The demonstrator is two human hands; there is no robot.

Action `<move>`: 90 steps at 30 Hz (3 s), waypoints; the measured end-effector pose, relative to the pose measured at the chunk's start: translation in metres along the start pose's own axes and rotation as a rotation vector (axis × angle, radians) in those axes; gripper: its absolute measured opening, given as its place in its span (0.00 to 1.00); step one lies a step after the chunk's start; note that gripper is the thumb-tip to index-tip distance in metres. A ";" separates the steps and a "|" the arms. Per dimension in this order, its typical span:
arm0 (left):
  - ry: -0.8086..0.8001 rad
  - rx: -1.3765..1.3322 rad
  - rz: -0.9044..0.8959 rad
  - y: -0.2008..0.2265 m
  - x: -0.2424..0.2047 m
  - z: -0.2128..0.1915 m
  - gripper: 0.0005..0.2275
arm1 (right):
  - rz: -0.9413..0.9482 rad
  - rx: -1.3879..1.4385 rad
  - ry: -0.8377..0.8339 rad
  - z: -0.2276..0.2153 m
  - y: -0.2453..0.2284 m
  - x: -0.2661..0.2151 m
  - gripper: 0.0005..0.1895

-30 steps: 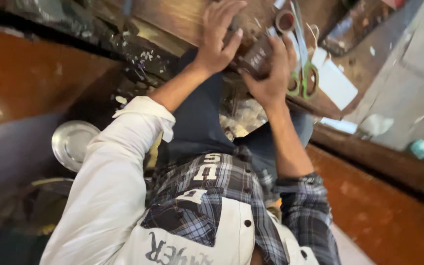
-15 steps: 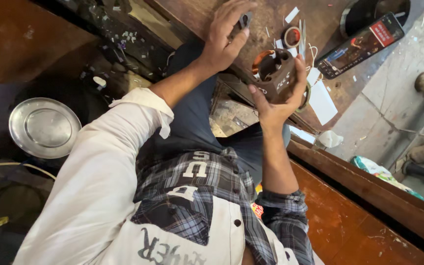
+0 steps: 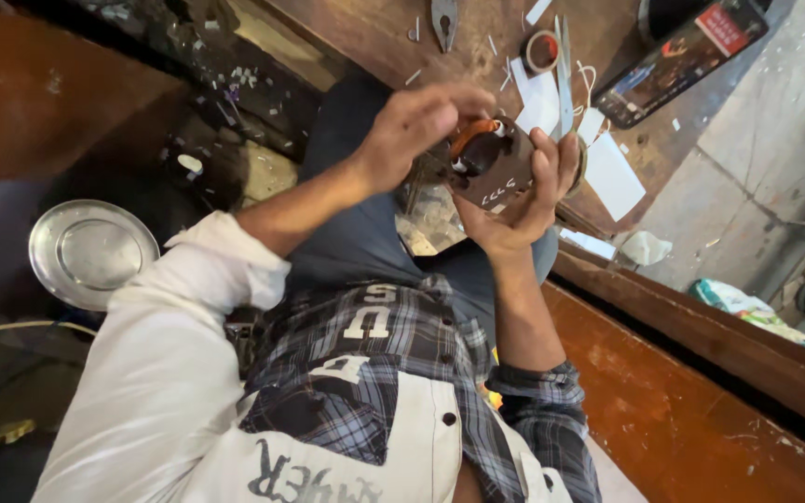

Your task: The person wraps white tape around a copper wire coil, then winds the coil around a rectangular wooden block. They continue winding the wire around the block and then remove the coil from the block.

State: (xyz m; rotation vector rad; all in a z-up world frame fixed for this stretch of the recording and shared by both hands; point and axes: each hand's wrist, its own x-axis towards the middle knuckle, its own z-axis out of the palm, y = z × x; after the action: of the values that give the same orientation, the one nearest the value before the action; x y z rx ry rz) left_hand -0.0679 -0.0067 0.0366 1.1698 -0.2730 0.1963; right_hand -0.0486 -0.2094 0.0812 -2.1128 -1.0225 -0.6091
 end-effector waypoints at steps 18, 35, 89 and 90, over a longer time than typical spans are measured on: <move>0.027 -0.414 -0.399 0.052 -0.027 0.024 0.28 | -0.051 -0.107 -0.051 -0.021 -0.026 0.015 0.48; 0.132 -0.444 -0.438 0.076 -0.019 0.018 0.27 | 0.833 0.987 -0.364 -0.064 0.000 -0.021 0.22; 0.292 0.301 -0.616 -0.005 0.031 -0.031 0.15 | 0.361 0.255 -0.179 0.029 0.056 0.012 0.48; 0.284 0.327 -0.613 -0.007 0.031 -0.031 0.14 | 0.355 0.257 -0.178 0.030 0.057 0.011 0.49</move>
State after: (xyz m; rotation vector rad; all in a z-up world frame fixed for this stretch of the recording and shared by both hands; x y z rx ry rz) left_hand -0.0328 0.0202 0.0291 1.4752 0.3838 -0.1398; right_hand 0.0076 -0.2063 0.0468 -2.0725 -0.7445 -0.1106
